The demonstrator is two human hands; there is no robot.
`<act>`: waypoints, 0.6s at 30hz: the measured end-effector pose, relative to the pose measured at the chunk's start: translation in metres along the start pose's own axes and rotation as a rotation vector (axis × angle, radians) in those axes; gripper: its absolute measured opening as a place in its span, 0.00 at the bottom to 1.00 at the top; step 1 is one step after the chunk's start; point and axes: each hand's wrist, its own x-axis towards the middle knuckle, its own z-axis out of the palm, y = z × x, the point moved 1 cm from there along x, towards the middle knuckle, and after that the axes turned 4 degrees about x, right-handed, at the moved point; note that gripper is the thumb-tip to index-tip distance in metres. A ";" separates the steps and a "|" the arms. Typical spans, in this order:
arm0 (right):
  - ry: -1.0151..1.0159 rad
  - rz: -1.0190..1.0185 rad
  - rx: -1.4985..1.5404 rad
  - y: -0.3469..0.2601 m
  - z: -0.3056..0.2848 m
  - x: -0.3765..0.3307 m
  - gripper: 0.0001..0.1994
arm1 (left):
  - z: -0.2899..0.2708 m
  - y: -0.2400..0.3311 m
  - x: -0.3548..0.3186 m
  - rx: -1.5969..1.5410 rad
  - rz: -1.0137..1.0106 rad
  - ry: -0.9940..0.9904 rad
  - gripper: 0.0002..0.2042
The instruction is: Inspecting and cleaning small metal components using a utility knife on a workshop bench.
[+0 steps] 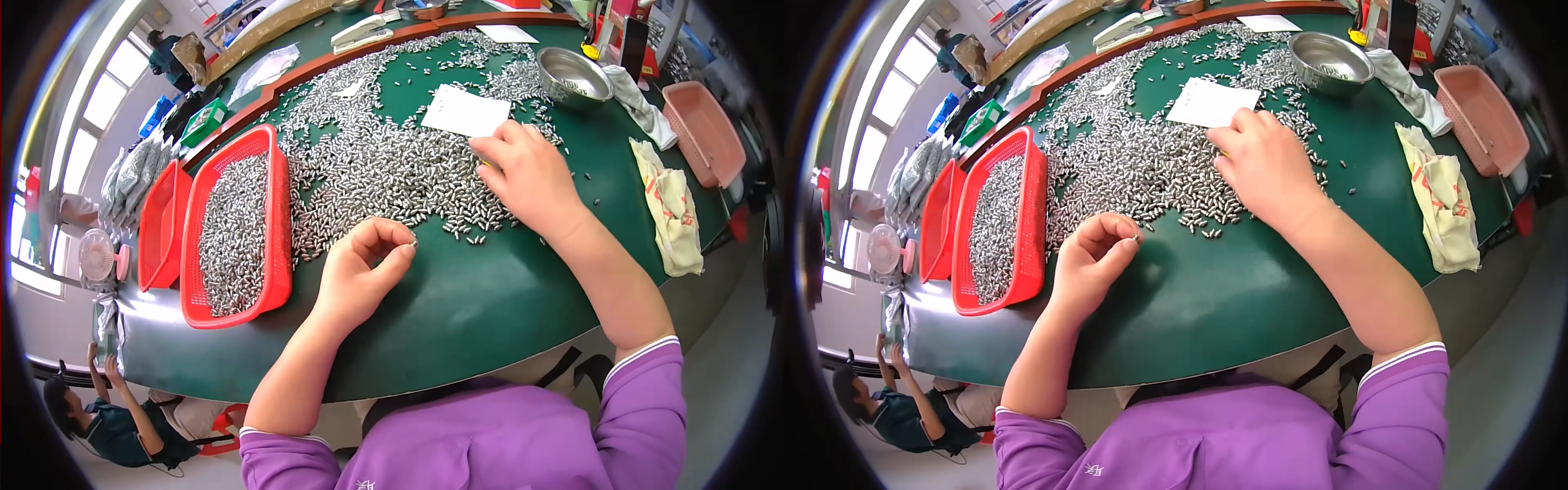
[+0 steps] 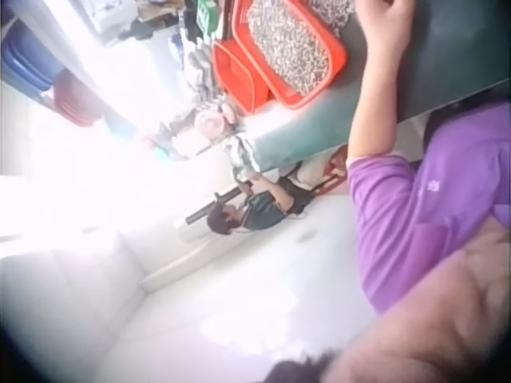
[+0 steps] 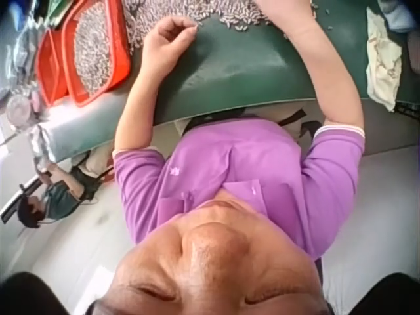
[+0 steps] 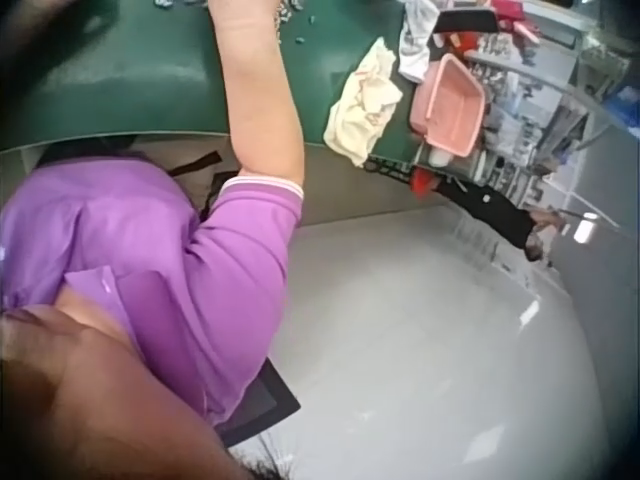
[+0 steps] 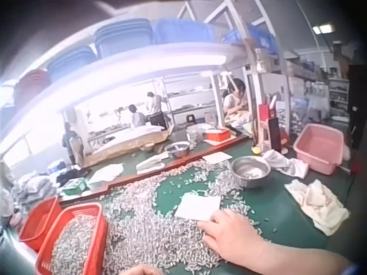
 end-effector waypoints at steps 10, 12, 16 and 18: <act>0.152 -0.524 0.422 -0.056 -0.014 -0.004 0.12 | -0.002 0.004 0.000 -0.155 -0.152 -0.061 0.05; 0.122 -0.533 0.413 -0.055 -0.011 -0.004 0.11 | -0.002 0.004 -0.002 -0.172 -0.152 -0.090 0.05; 0.048 -0.462 0.523 -0.055 -0.010 -0.005 0.10 | -0.001 -0.001 -0.001 -0.237 -0.152 -0.179 0.06; -0.054 -0.362 0.660 -0.053 -0.006 -0.006 0.09 | -0.001 0.001 -0.001 -0.258 -0.156 -0.189 0.07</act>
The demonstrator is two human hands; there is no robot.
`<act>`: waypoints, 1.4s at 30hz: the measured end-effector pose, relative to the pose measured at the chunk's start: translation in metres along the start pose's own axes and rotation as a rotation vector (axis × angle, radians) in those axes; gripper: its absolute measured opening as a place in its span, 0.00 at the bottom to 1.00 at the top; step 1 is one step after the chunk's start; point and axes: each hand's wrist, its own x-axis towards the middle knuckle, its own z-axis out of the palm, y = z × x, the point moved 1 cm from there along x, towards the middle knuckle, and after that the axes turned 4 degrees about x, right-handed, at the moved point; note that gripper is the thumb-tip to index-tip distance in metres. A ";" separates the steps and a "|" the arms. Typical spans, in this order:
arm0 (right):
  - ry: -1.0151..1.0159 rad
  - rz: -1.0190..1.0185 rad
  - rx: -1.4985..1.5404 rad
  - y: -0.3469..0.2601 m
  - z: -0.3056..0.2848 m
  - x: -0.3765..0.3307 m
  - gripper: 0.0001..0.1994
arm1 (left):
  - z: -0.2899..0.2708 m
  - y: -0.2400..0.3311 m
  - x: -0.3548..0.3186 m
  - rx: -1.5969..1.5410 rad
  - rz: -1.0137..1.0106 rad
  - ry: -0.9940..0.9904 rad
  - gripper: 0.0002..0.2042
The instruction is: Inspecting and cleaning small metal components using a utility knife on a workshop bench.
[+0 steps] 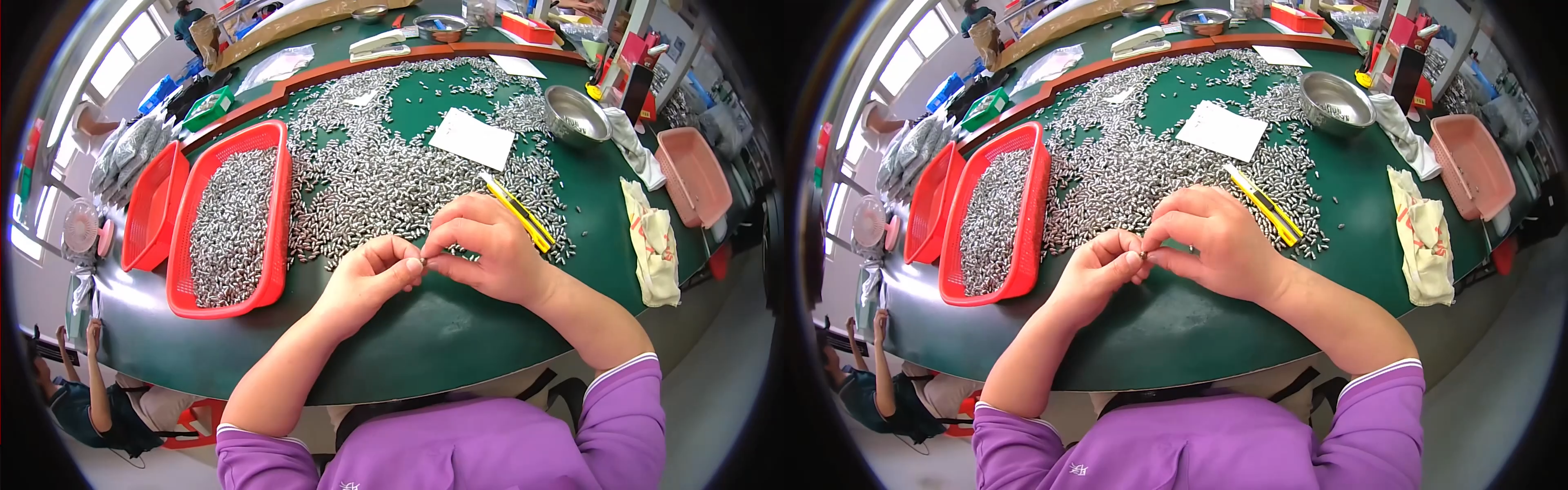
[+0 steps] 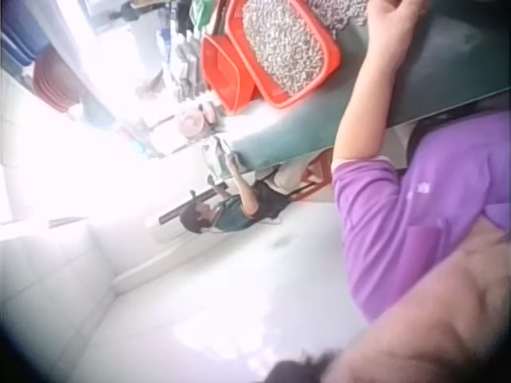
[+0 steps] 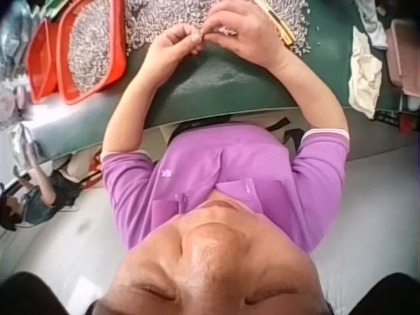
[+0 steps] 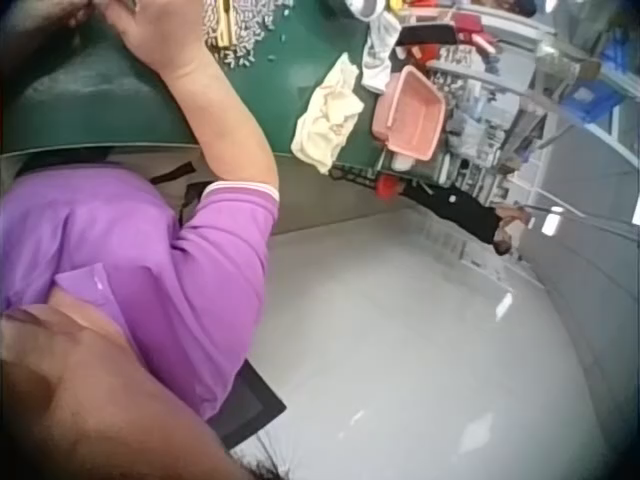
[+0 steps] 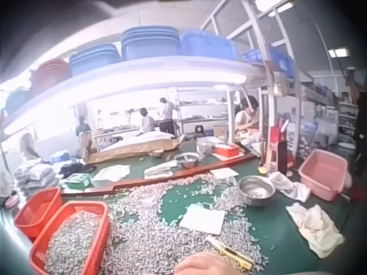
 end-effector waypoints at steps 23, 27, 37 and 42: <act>0.039 -0.108 -0.107 0.000 -0.001 0.001 0.10 | 0.000 -0.001 0.002 -0.105 -0.048 -0.010 0.08; 0.040 -0.137 -0.220 -0.001 -0.003 0.003 0.09 | -0.004 0.000 0.001 -0.115 -0.024 0.011 0.08; -0.174 -0.024 -0.384 0.018 0.015 -0.009 0.14 | -0.020 0.003 0.009 -0.333 0.105 0.252 0.05; -0.218 0.055 -0.327 0.013 0.016 -0.008 0.10 | -0.013 0.007 0.007 -0.326 0.063 0.256 0.05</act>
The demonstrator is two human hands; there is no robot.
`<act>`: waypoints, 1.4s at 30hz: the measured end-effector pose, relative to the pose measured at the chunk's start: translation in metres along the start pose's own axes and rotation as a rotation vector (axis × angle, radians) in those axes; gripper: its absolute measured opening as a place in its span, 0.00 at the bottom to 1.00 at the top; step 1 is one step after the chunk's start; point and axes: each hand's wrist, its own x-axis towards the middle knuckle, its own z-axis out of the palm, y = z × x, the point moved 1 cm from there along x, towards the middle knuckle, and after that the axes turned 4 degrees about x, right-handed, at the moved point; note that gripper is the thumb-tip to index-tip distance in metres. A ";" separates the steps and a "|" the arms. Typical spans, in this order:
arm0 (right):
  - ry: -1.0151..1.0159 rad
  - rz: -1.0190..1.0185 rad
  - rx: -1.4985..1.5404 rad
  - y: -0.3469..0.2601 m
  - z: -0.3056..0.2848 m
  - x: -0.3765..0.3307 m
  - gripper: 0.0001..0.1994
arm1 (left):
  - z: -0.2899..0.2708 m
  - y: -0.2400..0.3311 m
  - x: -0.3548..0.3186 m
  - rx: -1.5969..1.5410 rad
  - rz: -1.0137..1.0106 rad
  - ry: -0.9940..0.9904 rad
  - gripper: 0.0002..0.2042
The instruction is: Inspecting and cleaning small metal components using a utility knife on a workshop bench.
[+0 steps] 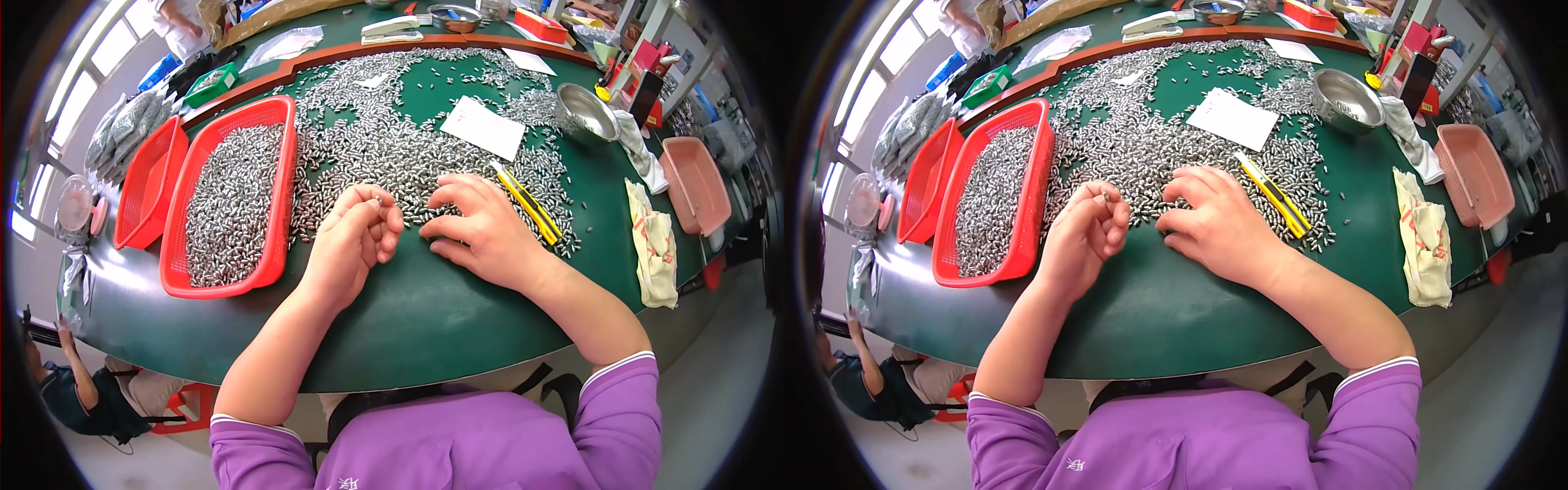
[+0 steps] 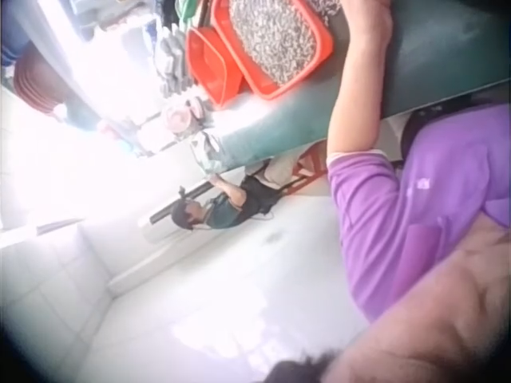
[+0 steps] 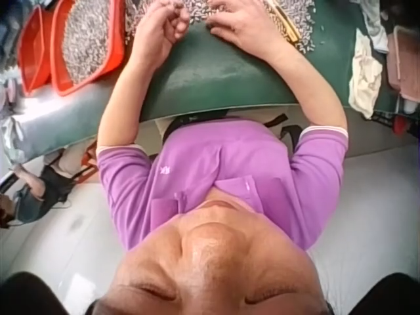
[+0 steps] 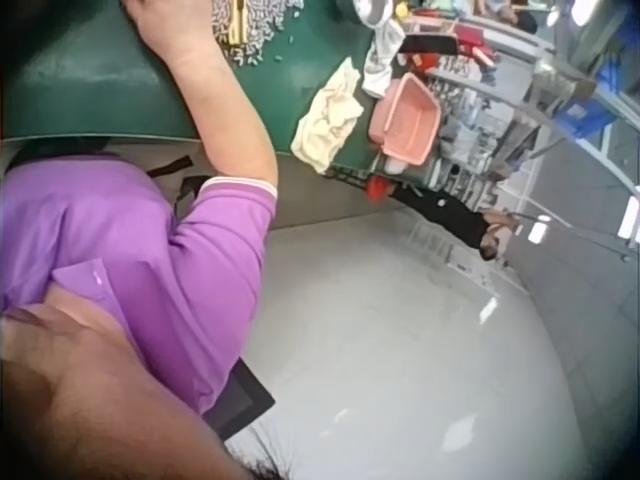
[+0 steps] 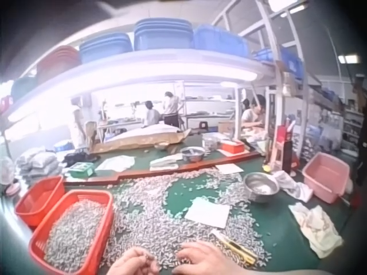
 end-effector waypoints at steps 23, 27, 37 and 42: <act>0.097 0.249 0.644 -0.003 -0.010 0.001 0.07 | 0.008 -0.004 -0.010 0.082 -0.281 -0.291 0.07; 0.102 0.222 0.617 -0.003 -0.011 0.002 0.07 | 0.008 -0.004 -0.010 0.043 -0.288 -0.302 0.07; 0.225 0.043 0.443 -0.005 -0.014 0.004 0.09 | 0.009 -0.006 -0.010 0.092 -0.251 -0.289 0.07; 0.272 -0.011 0.339 -0.005 -0.015 0.005 0.09 | 0.009 -0.007 -0.009 0.061 -0.252 -0.289 0.06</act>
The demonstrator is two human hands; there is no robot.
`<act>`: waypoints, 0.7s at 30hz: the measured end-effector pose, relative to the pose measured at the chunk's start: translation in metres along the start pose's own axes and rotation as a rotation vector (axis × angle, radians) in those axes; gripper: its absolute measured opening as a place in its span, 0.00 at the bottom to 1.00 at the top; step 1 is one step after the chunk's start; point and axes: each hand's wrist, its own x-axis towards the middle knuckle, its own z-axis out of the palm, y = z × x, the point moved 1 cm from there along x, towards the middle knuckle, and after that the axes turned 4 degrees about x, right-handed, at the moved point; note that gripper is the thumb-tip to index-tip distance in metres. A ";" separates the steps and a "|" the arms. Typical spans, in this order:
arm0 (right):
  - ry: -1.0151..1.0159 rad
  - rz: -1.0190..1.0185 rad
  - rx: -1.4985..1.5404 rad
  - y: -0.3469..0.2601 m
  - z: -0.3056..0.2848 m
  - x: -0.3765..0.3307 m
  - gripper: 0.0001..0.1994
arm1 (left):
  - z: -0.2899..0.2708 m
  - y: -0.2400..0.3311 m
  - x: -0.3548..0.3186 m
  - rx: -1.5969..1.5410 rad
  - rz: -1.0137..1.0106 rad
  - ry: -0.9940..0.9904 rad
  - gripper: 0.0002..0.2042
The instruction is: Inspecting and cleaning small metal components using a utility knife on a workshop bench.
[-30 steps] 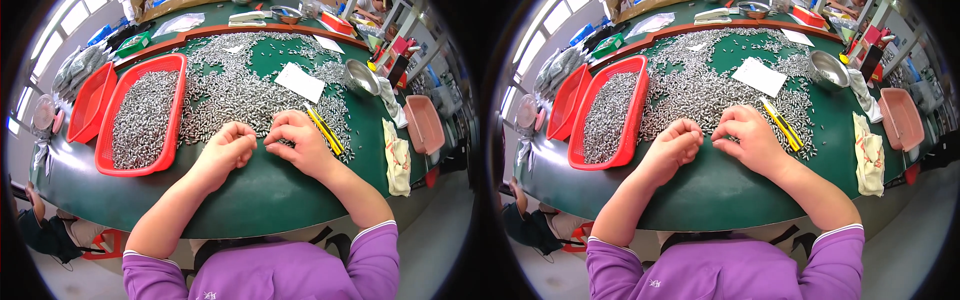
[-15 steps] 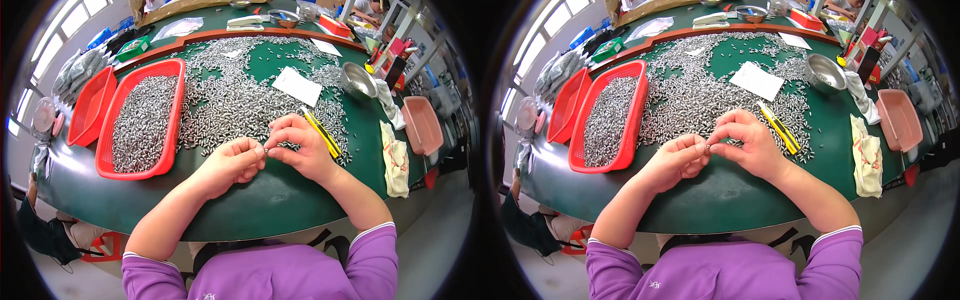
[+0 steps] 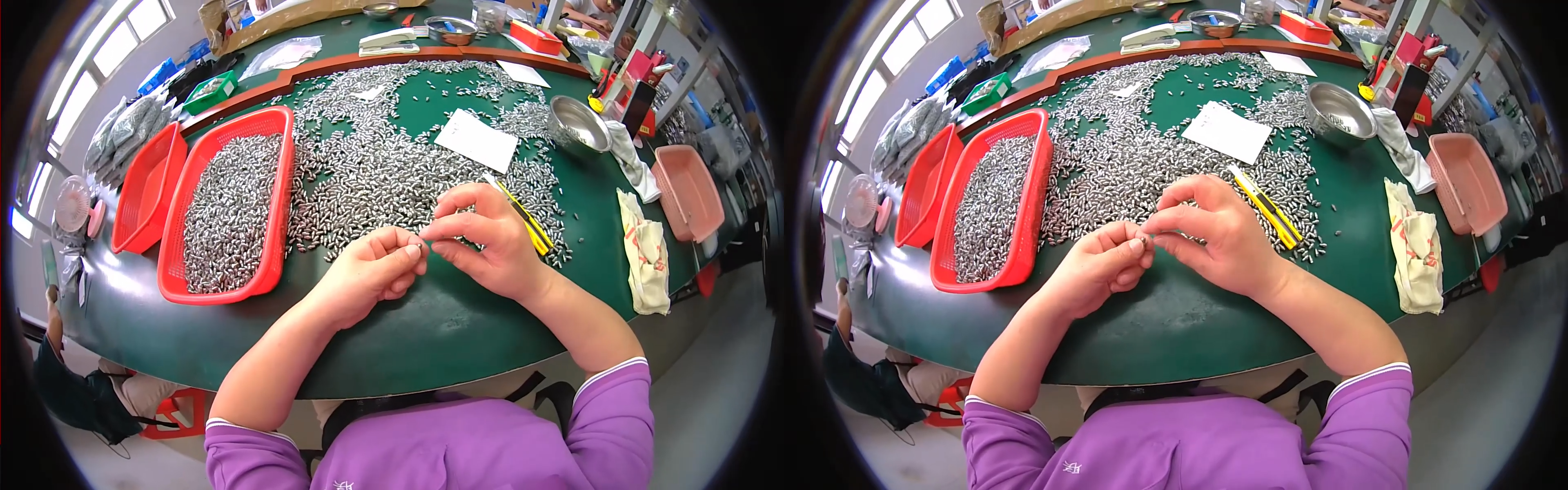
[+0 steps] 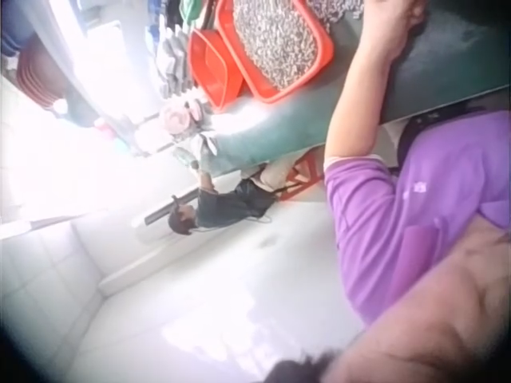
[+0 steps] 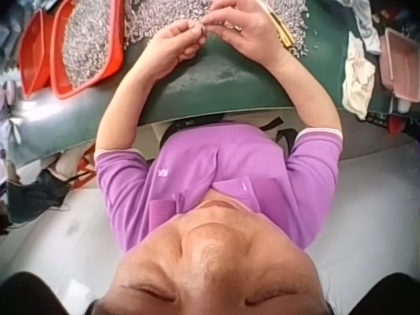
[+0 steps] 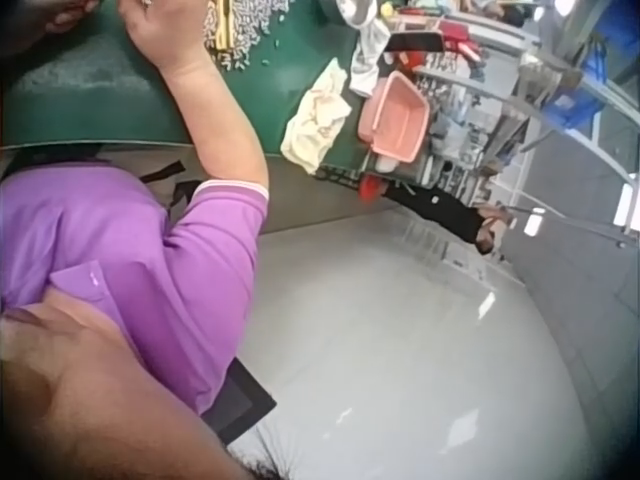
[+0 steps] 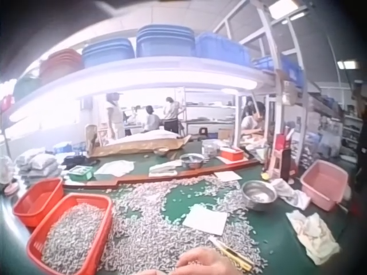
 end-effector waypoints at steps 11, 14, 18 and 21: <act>-0.025 -0.035 0.008 -0.001 0.001 0.000 0.08 | 0.000 -0.002 0.001 0.067 0.028 0.041 0.05; -0.019 -0.051 0.000 0.000 0.003 0.001 0.08 | 0.001 -0.002 0.000 0.065 0.019 0.058 0.05; -0.016 -0.096 -0.077 -0.004 0.001 0.002 0.08 | 0.001 -0.004 0.000 0.050 0.019 0.043 0.05; 0.008 -0.176 -0.162 -0.008 0.001 0.002 0.09 | 0.002 -0.004 -0.001 -0.005 0.017 0.024 0.05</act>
